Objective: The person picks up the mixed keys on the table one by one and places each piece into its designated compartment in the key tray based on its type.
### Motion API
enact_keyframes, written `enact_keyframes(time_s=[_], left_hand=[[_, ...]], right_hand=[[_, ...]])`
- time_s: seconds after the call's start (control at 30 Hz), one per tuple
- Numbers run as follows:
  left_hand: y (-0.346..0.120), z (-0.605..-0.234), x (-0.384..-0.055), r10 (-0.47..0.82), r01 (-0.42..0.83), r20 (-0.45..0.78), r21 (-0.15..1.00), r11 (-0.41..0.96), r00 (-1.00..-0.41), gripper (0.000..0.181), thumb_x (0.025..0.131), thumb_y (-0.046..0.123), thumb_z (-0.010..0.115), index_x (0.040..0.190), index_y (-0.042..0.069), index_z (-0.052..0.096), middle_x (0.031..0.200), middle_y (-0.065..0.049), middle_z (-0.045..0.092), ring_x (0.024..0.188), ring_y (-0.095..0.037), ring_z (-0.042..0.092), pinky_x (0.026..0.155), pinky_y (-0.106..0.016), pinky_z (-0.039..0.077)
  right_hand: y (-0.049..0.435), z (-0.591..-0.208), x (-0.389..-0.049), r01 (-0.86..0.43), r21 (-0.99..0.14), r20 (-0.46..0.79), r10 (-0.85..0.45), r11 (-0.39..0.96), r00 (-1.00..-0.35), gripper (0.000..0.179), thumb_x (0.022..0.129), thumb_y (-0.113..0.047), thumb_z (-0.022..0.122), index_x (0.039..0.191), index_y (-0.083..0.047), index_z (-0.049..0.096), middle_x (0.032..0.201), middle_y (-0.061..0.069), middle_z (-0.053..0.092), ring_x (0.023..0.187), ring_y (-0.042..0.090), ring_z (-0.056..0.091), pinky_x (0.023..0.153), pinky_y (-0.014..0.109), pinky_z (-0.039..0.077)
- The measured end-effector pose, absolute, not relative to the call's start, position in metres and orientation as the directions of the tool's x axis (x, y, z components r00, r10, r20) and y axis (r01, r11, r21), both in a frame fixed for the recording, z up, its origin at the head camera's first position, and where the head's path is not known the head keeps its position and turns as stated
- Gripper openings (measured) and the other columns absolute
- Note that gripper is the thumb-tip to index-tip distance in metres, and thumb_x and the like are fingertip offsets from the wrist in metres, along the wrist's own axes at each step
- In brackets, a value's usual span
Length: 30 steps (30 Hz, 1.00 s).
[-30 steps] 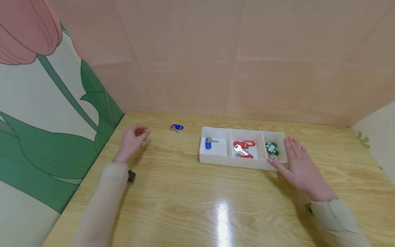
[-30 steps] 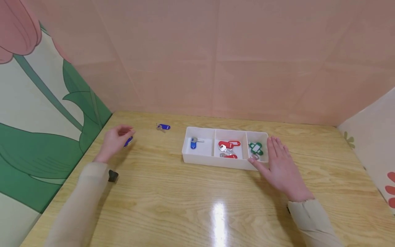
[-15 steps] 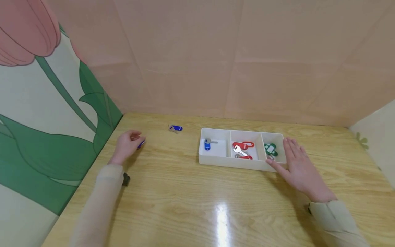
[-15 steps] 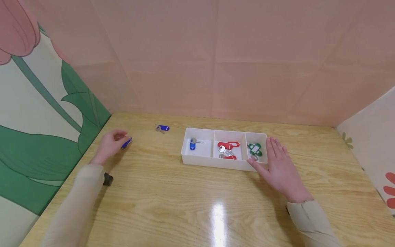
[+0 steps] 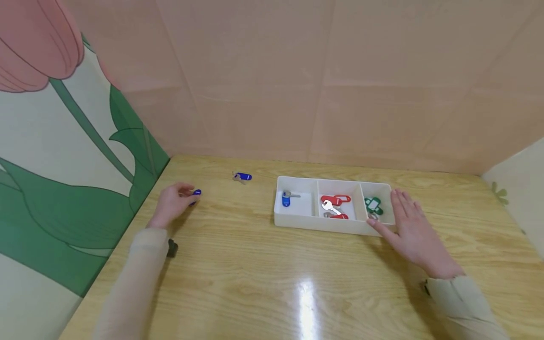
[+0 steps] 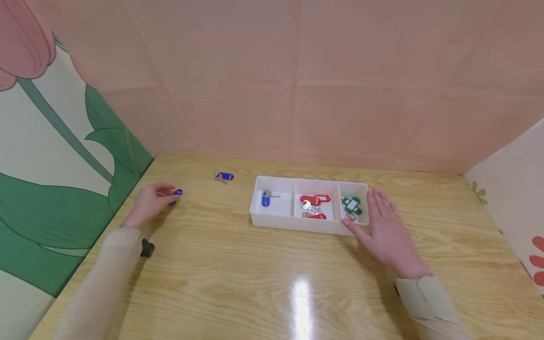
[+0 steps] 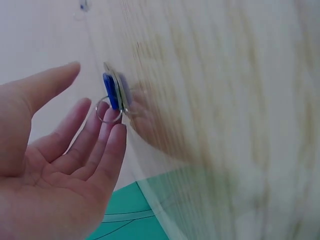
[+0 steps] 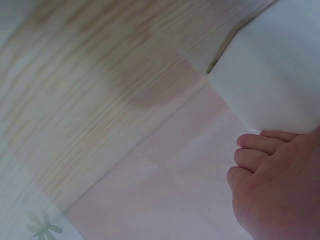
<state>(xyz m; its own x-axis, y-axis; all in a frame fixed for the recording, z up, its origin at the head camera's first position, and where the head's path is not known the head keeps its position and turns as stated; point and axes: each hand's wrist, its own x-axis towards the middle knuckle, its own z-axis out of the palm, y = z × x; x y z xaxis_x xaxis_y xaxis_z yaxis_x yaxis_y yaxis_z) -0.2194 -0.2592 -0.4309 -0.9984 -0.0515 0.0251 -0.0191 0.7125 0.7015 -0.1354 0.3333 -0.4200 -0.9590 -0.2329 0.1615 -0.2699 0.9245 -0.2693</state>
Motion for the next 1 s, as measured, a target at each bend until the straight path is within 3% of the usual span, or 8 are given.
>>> enact_keyframes(time_s=[0.23,0.7,1.0], left_hand=[[-0.26,-0.434,-0.219,-0.006,0.007,0.017,0.692,0.722,-1.0,0.043,0.091,0.007,0.077,0.13,-0.007,0.062,0.114,-0.025,0.068,0.103,-0.04,0.066,0.095,-0.052,0.051],[-0.256,-0.43,-0.223,0.022,-0.027,-0.065,0.668,0.743,-0.998,0.042,0.093,0.004,0.073,0.132,-0.006,0.06,0.115,-0.023,0.068,0.104,-0.037,0.065,0.092,-0.048,0.052],[-0.248,-0.425,-0.227,0.057,-0.013,-0.089,0.643,0.765,-0.994,0.031,0.095,0.001,0.069,0.125,-0.007,0.065,0.109,-0.021,0.066,0.101,-0.035,0.061,0.087,-0.045,0.051]], right_hand=[[0.333,-0.421,-0.134,-0.268,-0.282,0.15,-0.233,0.921,-0.961,0.1,0.1,-0.055,0.056,0.159,0.007,0.005,0.164,0.03,0.003,0.152,0.039,-0.008,0.12,0.051,-0.009],[0.331,-0.419,-0.133,-0.265,-0.285,0.154,-0.229,0.921,-0.961,0.1,0.1,-0.054,0.058,0.159,0.006,0.005,0.165,0.029,0.003,0.152,0.038,-0.007,0.121,0.053,-0.005],[0.331,-0.416,-0.134,-0.259,-0.279,0.144,-0.226,0.925,-0.963,0.1,0.1,-0.054,0.057,0.159,0.006,0.004,0.164,0.03,0.004,0.152,0.039,-0.008,0.12,0.054,-0.005]])
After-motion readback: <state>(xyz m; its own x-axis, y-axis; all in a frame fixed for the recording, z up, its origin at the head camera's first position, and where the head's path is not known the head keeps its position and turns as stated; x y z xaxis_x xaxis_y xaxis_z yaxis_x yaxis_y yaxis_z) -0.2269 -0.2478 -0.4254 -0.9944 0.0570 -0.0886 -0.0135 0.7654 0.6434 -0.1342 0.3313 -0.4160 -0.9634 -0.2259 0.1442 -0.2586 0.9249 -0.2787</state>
